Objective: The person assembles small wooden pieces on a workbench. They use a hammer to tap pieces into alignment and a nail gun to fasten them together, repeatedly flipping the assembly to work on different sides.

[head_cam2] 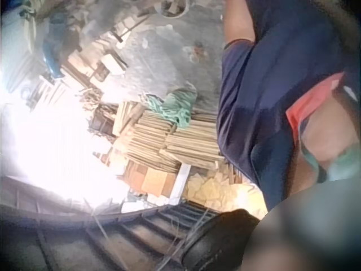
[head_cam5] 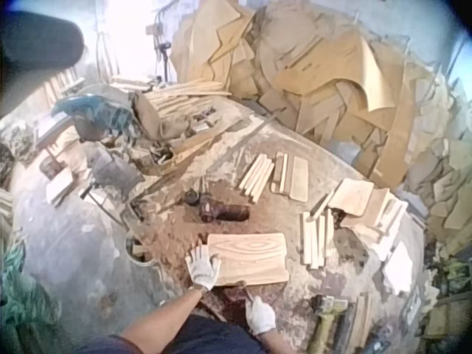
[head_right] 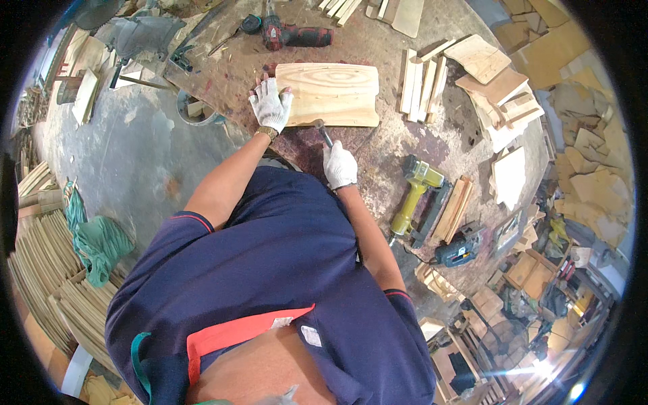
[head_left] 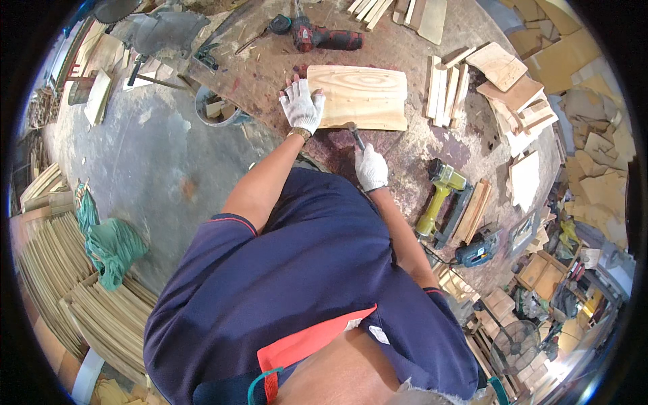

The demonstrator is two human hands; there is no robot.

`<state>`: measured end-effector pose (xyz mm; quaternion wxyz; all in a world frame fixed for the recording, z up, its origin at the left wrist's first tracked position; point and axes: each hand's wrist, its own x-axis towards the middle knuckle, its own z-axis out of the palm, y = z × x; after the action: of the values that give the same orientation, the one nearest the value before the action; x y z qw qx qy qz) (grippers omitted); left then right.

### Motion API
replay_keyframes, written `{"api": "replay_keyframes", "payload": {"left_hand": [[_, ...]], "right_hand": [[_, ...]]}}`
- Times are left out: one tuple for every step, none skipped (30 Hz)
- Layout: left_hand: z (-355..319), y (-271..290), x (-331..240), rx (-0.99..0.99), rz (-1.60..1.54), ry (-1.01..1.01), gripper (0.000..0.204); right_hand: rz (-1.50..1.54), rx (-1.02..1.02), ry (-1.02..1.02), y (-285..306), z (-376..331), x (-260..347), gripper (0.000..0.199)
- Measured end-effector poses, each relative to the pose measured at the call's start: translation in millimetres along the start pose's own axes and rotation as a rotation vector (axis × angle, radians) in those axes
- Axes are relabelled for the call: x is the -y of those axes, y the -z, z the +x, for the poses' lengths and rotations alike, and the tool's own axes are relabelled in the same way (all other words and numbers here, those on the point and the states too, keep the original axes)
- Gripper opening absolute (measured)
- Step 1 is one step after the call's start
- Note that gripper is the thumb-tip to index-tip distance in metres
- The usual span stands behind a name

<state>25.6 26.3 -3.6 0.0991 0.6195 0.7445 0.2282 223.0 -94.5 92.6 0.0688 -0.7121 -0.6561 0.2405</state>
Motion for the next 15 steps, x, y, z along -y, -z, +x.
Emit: {"api": "replay_keyframes", "payload": {"left_hand": [[-2,0,0,0.022,0.011,0.006,0.069],[-2,-1,1,0.009,0.005,0.005,0.069],[-1,-1,1,-0.046,-0.027,-0.017,0.069],[-3,-1,1,-0.014,0.002,0.0,0.069],[-1,-2,1,-0.034,0.001,-0.013,0.069],[0,-2,1,-0.03,-0.004,-0.012,0.069],[1,-2,1,-0.011,-0.016,0.003,0.069],[2,-2,1,-0.017,-0.001,-0.004,0.07],[1,-1,0,-0.009,0.002,-0.002,0.07],[2,-1,0,-0.007,0.006,0.001,0.07],[0,0,0,0.0,0.001,0.001,0.07],[0,0,0,-0.003,-0.006,0.002,0.07],[-1,0,0,-0.03,-0.037,-0.007,0.07],[-4,0,1,-0.013,-0.012,-0.006,0.068],[-5,-1,1,-0.028,-0.013,-0.018,0.067]], "right_hand": [[0.013,-0.009,-0.019,-1,1,-1,0.025],[0.066,-0.126,0.039,-3,1,-3,0.024],[0.111,-0.18,0.051,-4,2,-8,0.023],[0.149,-0.257,0.052,-4,-1,-15,0.023],[0.203,-0.318,0.091,-6,-3,-21,0.021],[0.185,-0.282,0.059,-8,-4,-26,0.022],[0.167,-0.274,0.041,-12,-5,-29,0.023],[0.152,-0.274,0.04,-15,-6,-31,0.024],[0.035,-0.096,0.026,-17,-4,-31,0.029],[0.047,-0.058,0.003,-18,-3,-29,0.037],[0.05,-0.111,0.046,-17,0,-26,0.036],[0.028,-0.092,0.002,-14,3,-22,0.036],[0.094,-0.16,0.094,-9,7,-17,0.035],[0.132,-0.187,0.112,-3,8,-12,0.033],[0.149,-0.19,0.081,5,10,-7,0.031]]}}
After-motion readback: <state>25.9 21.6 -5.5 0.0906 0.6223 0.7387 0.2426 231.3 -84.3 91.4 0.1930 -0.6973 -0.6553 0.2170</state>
